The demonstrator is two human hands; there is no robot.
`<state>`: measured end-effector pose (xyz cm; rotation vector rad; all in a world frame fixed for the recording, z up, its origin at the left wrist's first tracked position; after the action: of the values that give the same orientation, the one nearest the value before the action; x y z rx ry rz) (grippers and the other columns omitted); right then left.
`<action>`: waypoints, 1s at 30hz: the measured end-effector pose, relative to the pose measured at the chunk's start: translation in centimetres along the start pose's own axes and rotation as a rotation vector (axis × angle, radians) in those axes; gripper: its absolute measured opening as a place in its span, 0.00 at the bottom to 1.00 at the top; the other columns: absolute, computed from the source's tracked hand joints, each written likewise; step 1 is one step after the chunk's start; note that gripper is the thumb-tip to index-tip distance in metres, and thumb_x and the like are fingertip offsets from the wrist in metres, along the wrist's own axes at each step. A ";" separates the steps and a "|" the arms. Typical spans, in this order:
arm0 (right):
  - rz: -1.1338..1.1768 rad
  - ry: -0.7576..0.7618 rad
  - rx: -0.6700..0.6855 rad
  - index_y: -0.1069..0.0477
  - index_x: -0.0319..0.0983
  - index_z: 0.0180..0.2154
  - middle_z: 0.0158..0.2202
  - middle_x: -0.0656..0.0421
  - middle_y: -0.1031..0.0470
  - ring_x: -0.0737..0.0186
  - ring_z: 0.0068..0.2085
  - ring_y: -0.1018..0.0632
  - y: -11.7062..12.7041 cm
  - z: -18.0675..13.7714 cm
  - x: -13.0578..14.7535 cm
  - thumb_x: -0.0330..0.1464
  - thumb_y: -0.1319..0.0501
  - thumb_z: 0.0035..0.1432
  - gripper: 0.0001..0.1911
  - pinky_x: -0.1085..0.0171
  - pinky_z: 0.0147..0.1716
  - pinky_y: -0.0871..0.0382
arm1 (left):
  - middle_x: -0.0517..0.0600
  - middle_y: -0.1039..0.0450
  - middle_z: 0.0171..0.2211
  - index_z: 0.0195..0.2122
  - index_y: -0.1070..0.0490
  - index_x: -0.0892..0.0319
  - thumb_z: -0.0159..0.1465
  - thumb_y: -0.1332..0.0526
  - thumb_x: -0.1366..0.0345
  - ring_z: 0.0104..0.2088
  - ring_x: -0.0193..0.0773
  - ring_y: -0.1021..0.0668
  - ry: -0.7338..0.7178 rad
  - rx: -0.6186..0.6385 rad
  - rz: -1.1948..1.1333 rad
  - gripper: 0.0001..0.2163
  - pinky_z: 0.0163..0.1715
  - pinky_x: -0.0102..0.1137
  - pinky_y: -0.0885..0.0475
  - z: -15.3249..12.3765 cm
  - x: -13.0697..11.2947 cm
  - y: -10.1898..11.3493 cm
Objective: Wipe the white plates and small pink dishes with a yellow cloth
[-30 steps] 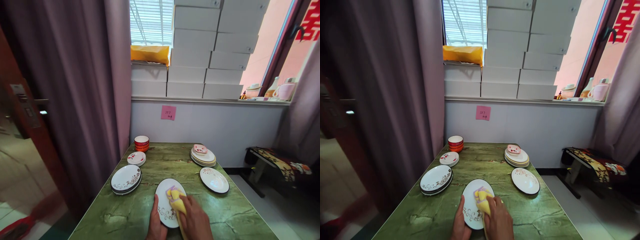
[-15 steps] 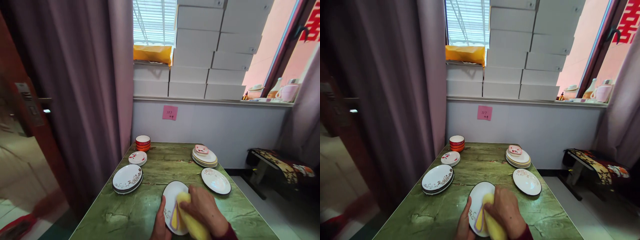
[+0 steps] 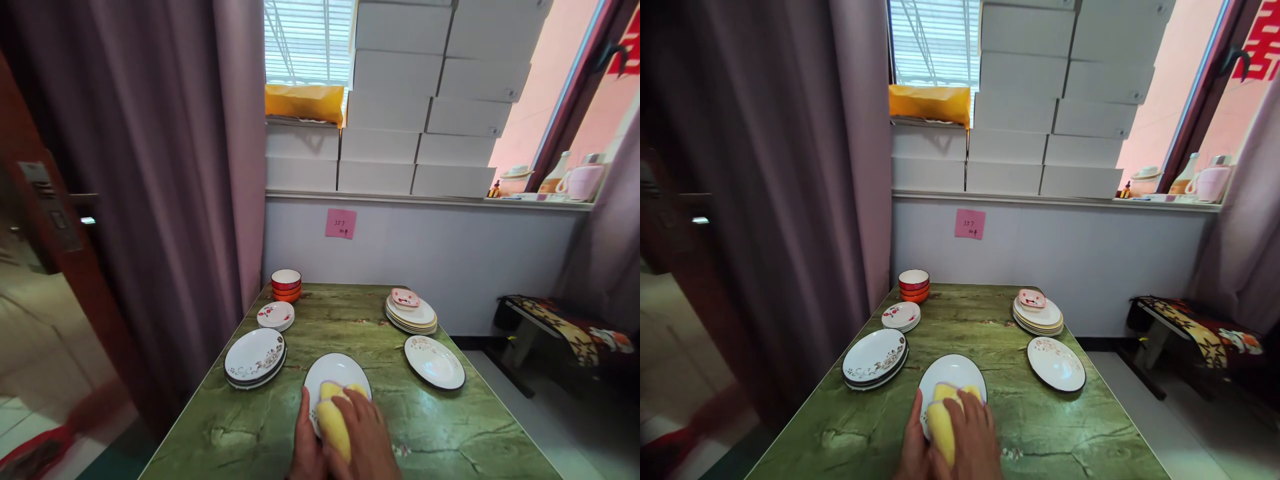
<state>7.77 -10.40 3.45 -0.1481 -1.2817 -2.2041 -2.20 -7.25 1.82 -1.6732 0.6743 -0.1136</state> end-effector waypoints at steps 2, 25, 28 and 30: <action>0.069 0.053 0.027 0.33 0.49 0.57 0.58 0.54 0.28 0.44 0.55 0.27 0.0 -0.2 0.7 0.38 0.32 0.49 0.32 0.50 0.55 0.35 | 0.66 0.21 0.48 0.50 0.23 0.71 0.63 0.44 0.41 0.58 0.60 0.26 0.078 0.022 0.027 0.33 0.63 0.49 0.38 -0.6 -0.2 -0.3; 0.233 -0.314 -0.111 0.36 0.40 0.57 0.69 0.49 0.48 0.49 0.69 0.45 5.7 1.4 -4.2 0.37 0.50 0.66 0.21 0.46 0.67 0.48 | 0.55 0.30 0.59 0.61 0.32 0.56 0.70 0.53 0.49 0.65 0.51 0.37 -0.113 0.249 0.021 0.25 0.68 0.49 0.54 0.6 0.4 -0.8; 0.365 -0.276 -0.105 0.35 0.43 0.58 0.70 0.54 0.49 0.53 0.70 0.46 8.5 3.0 -3.1 0.40 0.52 0.68 0.21 0.51 0.67 0.48 | 0.56 0.29 0.58 0.62 0.32 0.55 0.70 0.51 0.52 0.64 0.53 0.34 -0.114 0.185 0.029 0.24 0.68 0.50 0.50 0.5 0.7 -1.0; 0.443 -0.251 -0.104 0.36 0.43 0.60 0.70 0.54 0.49 0.55 0.70 0.46 9.6 3.9 -2.5 0.40 0.55 0.69 0.23 0.54 0.66 0.46 | 0.57 0.27 0.57 0.62 0.32 0.56 0.70 0.49 0.53 0.62 0.54 0.32 -0.111 0.142 0.033 0.23 0.67 0.51 0.47 0.3 0.9 -1.3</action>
<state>14.27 -9.70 11.89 -0.6994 -1.1277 -1.9056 -0.83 -7.34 2.66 -1.5195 0.5965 -0.0435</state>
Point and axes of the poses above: each hand's wrist, its own z-axis towards the middle knuckle, its own y-axis out of the back of the hand, x = y × z, the point moved 2 cm from there along z, towards the middle knuckle
